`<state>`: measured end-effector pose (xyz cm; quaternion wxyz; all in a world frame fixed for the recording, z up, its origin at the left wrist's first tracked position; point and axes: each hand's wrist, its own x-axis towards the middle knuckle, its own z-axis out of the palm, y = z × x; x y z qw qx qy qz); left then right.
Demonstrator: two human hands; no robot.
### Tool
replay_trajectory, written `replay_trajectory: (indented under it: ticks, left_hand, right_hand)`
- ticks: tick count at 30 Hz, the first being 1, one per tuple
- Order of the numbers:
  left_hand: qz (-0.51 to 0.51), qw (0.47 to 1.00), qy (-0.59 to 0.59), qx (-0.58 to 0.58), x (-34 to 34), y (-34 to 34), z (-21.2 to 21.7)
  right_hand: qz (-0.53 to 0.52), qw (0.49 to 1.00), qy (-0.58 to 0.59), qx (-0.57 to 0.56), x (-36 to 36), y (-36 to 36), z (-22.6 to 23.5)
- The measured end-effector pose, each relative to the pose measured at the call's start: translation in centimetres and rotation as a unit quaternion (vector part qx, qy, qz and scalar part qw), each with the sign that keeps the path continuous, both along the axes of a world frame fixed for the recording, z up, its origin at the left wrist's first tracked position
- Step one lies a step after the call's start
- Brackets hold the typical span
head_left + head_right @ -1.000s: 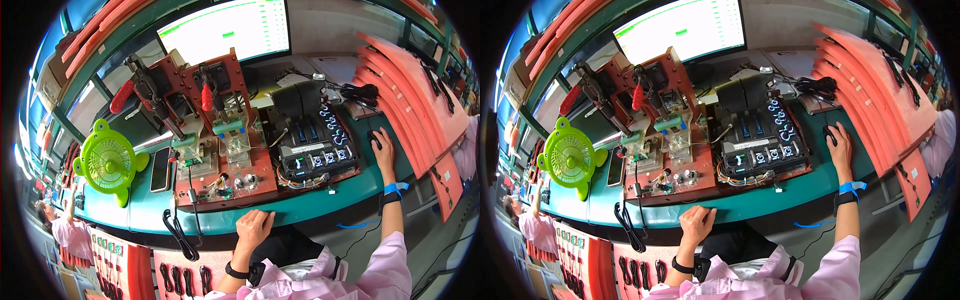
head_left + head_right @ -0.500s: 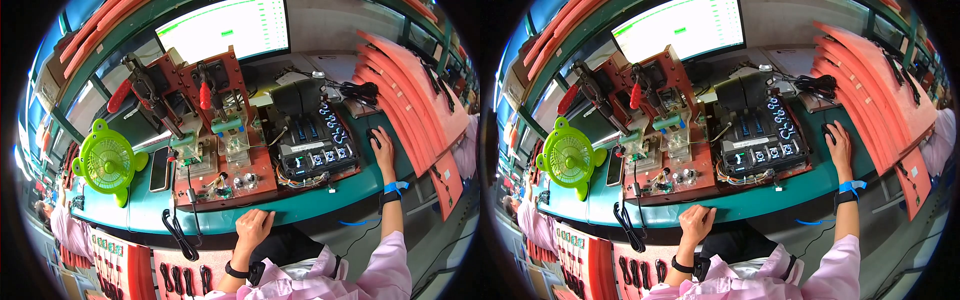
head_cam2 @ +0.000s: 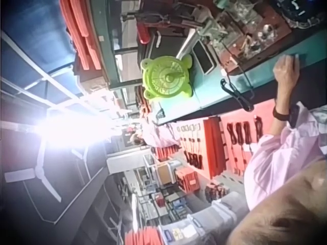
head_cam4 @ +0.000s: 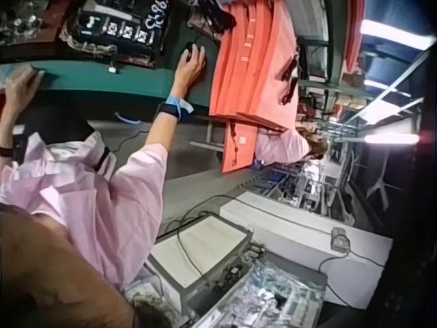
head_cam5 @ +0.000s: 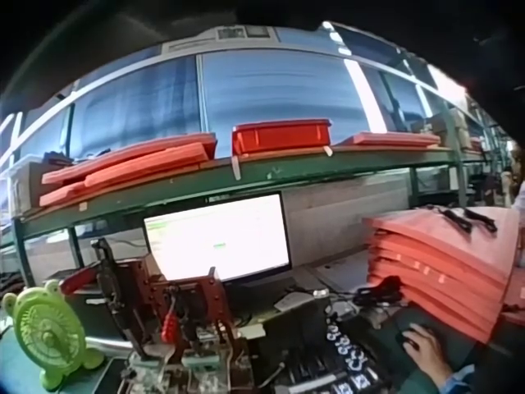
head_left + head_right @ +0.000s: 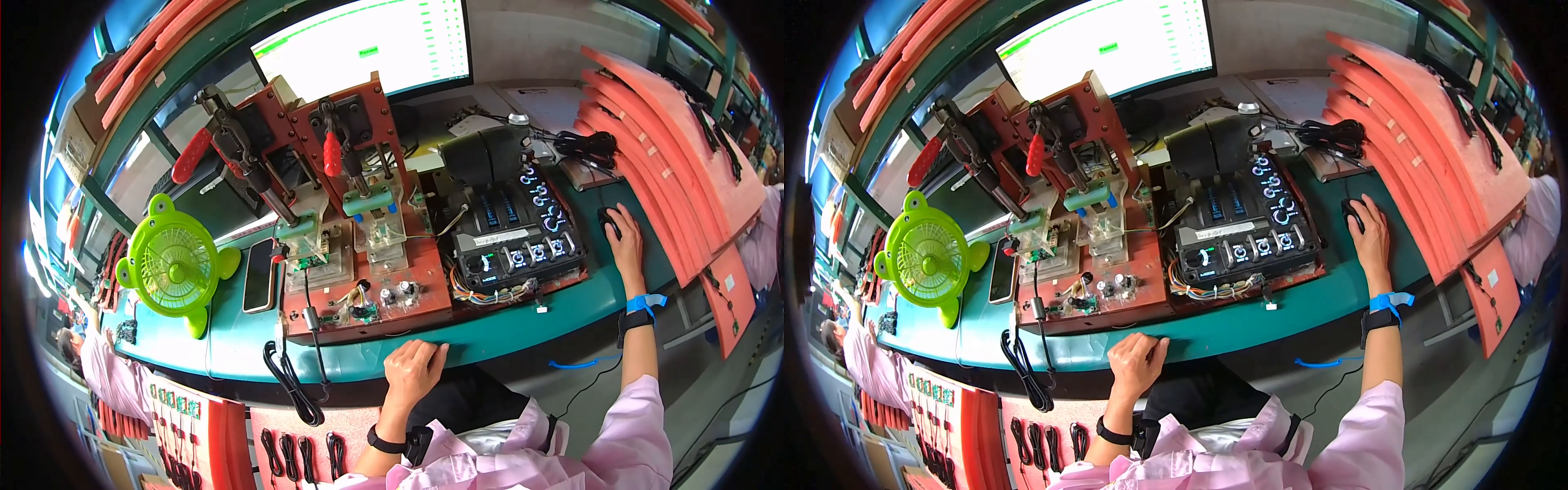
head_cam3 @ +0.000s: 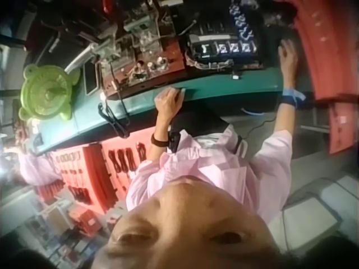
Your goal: The person picks up a circuit board, brushes it, and connects a cable before placing it into a testing machine. They press buttons on a control panel to run the test, then disconnect the cable and place the board onto a foam sheet.
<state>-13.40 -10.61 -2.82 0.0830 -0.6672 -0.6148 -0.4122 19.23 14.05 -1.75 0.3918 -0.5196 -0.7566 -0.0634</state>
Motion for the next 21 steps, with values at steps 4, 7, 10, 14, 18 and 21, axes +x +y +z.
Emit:
replay_trajectory:
  ticks: [4, 7, 10, 14, 18, 21]
  left_hand:
    - [-0.004, 1.0, -0.004, 0.007, 0.04, 0.11, 0.15]
    - [-0.011, 1.0, -0.016, 0.02, 0.11, 0.2, 0.18]
    - [-0.008, 1.0, -0.015, 0.016, 0.1, 0.22, 0.06]
    - [-0.009, 1.0, -0.018, 0.022, 0.15, 0.24, 0.08]
    - [-0.008, 1.0, -0.015, 0.018, 0.13, 0.2, 0.06]
    - [-0.01, 1.0, -0.018, 0.015, 0.17, 0.16, 0.07]
  right_hand:
    - [-0.002, 1.0, -0.004, 0.0, 0.02, 0.08, -0.07]
    - [-0.006, 1.0, -0.005, -0.009, -0.04, -0.07, 0.06]
    - [-0.011, 1.0, -0.001, -0.029, -0.06, -0.18, 0.12]
    - [-0.011, 1.0, -0.003, -0.013, 0.17, -0.02, -0.2]
    - [-0.021, 1.0, -0.006, -0.008, 0.26, 0.19, -0.39]
    - [-0.026, 0.999, -0.002, -0.027, 0.11, -0.06, -0.19]
